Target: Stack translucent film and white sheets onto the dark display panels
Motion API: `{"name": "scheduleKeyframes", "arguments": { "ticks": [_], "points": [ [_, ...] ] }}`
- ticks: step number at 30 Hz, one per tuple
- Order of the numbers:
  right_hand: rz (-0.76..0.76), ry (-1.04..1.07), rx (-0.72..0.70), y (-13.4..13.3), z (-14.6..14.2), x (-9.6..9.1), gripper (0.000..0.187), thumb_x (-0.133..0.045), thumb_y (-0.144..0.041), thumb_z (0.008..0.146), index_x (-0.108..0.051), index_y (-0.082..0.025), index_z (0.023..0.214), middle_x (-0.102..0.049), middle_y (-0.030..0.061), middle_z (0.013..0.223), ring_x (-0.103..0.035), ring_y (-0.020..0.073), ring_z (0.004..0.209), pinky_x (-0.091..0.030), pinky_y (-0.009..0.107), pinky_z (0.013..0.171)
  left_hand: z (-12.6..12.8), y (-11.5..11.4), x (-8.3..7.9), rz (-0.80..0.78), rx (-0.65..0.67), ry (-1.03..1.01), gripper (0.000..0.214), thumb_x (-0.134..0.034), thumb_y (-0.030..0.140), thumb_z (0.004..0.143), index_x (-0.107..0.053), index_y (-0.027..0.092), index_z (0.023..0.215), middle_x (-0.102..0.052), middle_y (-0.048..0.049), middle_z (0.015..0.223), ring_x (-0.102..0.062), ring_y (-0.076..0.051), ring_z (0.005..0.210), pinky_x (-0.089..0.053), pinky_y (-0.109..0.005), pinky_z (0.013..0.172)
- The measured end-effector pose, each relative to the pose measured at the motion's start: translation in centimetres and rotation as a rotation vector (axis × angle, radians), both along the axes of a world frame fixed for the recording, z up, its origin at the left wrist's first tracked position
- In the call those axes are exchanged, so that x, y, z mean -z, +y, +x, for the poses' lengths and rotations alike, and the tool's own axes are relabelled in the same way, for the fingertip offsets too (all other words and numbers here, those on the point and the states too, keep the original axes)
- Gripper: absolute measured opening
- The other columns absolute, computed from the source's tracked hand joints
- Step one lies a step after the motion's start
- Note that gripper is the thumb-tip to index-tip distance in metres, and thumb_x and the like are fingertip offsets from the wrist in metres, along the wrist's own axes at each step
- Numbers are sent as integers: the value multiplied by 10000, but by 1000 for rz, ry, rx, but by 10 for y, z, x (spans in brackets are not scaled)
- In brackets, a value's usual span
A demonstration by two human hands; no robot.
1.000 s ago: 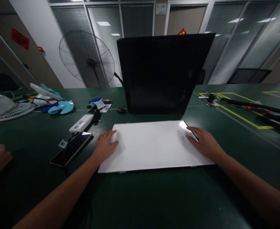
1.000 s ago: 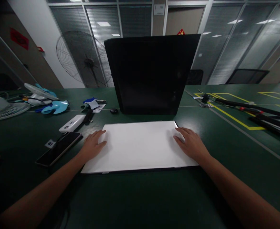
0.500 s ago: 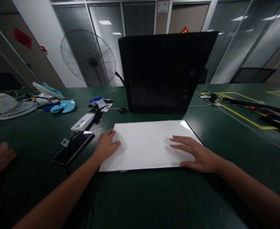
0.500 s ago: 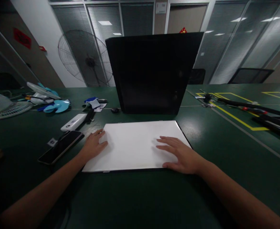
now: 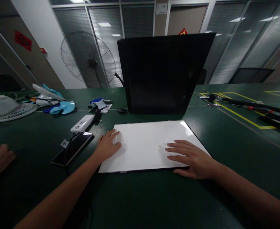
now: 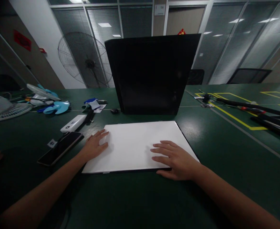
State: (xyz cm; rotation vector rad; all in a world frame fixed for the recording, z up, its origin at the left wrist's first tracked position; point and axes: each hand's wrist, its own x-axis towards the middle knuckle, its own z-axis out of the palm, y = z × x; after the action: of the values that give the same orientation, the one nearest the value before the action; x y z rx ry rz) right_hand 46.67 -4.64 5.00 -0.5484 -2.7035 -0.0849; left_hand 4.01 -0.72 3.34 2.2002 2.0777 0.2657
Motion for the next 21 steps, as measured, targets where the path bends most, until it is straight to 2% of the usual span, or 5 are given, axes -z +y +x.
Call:
{"name": "scheduleKeyframes", "arguments": {
  "ticks": [3, 7, 11, 16, 21],
  "points": [
    [110, 61, -77, -4, -5, -2, 320, -728, -327, 947, -711, -193, 1237, -725, 111, 1321, -646, 270, 1292, -543, 505, 1086, -5, 2, 1, 8, 8, -22, 636, -539, 354, 913, -553, 202, 1531, -426, -132, 1683, -360, -369, 1569, -263, -640, 1262],
    [282, 96, -194, -8, -10, -7, 161, -704, -199, 955, -737, -144, 1103, -778, 89, 1108, -730, 210, 1050, -616, 399, 946, -13, 5, 2, 2, 16, -53, 619, -575, 399, 920, -562, 258, 1523, -439, -100, 1678, -370, -369, 1564, -258, -663, 1254],
    [370, 52, -241, -13, -11, -15, 177, -605, -137, 1000, -747, -118, 1104, -783, 102, 1041, -740, 196, 903, -639, 363, 809, -23, 9, 4, 33, 35, -151, 511, -476, 463, 1009, -635, 266, 1454, -505, -78, 1634, -432, -317, 1537, -278, -615, 1265],
    [448, 44, -280, -19, -8, -28, 275, -506, -109, 1023, -742, -51, 1153, -786, 155, 1045, -763, 234, 955, -662, 377, 818, -39, 17, 6, 78, 77, -329, 538, -325, 403, 1032, -709, 225, 1363, -611, -54, 1544, -543, -242, 1459, -344, -483, 1269],
    [471, 96, -228, -23, 1, -32, 324, -509, -122, 1028, -720, -71, 1268, -784, 151, 1155, -747, 244, 1107, -671, 347, 881, -52, 20, -4, 52, 104, -353, 577, -418, 253, 899, -686, 205, 1408, -630, -39, 1521, -583, -241, 1423, -369, -444, 1265]
  ]
}}
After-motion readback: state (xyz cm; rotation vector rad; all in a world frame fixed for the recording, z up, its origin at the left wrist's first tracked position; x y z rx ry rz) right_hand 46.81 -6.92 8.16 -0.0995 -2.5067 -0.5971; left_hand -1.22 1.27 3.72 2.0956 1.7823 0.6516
